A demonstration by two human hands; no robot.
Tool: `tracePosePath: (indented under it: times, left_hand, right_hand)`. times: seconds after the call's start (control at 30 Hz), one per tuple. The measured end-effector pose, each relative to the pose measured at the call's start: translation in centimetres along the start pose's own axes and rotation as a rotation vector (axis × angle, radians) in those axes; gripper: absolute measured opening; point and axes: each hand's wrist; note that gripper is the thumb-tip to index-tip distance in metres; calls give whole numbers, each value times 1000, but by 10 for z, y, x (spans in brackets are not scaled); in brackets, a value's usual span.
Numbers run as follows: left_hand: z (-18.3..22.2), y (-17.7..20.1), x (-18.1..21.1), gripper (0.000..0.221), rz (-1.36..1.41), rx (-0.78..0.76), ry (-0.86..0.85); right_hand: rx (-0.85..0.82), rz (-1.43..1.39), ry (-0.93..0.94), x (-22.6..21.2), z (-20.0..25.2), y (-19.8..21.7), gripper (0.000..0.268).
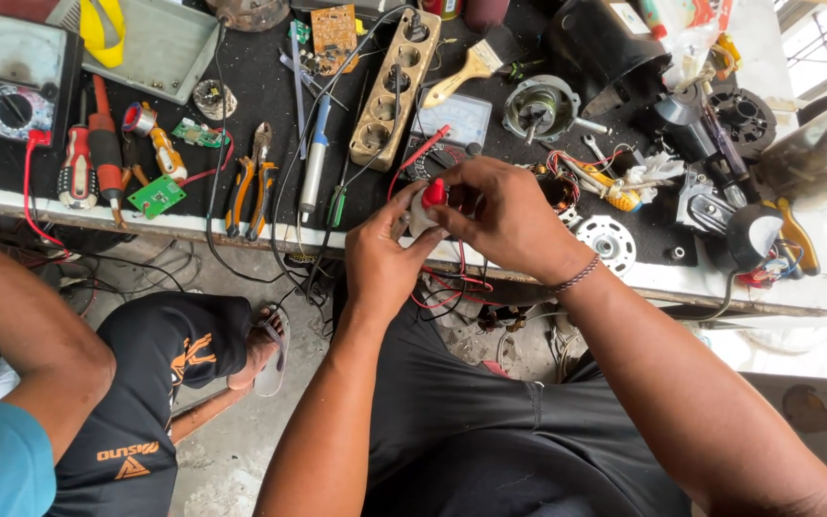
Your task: Repairing the stator wiring and internal components of a small electric motor using pliers and a screwdriver.
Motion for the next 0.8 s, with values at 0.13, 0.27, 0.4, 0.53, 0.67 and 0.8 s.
tracePosePath:
  times: [0.13,0.27,0.4,0.53,0.67,0.8]
  left_hand:
    - [1,1,2,59,-20,-11,-4]
    - [0,-1,-2,55,-21,7,-3]
    - [0,-3,-6,57,-29,11,-13]
    - [1,-2,1,59,42,13,12]
    - [1,-2,-2,55,-7,20,11]
    - [0,1,5,57,39,1,14]
  right_hand:
    - [80,70,-57,-5,0,-2,34]
    - [46,-22,26,-4,0,-2,36]
    - [92,46,26,-4,1,-2,39]
    - [-2,26,83,-2,4,1,32]
    - [18,102,43,-16,4,9,38]
    - [-28,75,105,-1,1,5,28]
Point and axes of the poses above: each hand's wrist, its own z-axis away from the middle knuckle, its own y-axis out of the back of the hand, x = y × z, and after that the axes turned 9 degrees about -x, right-handed
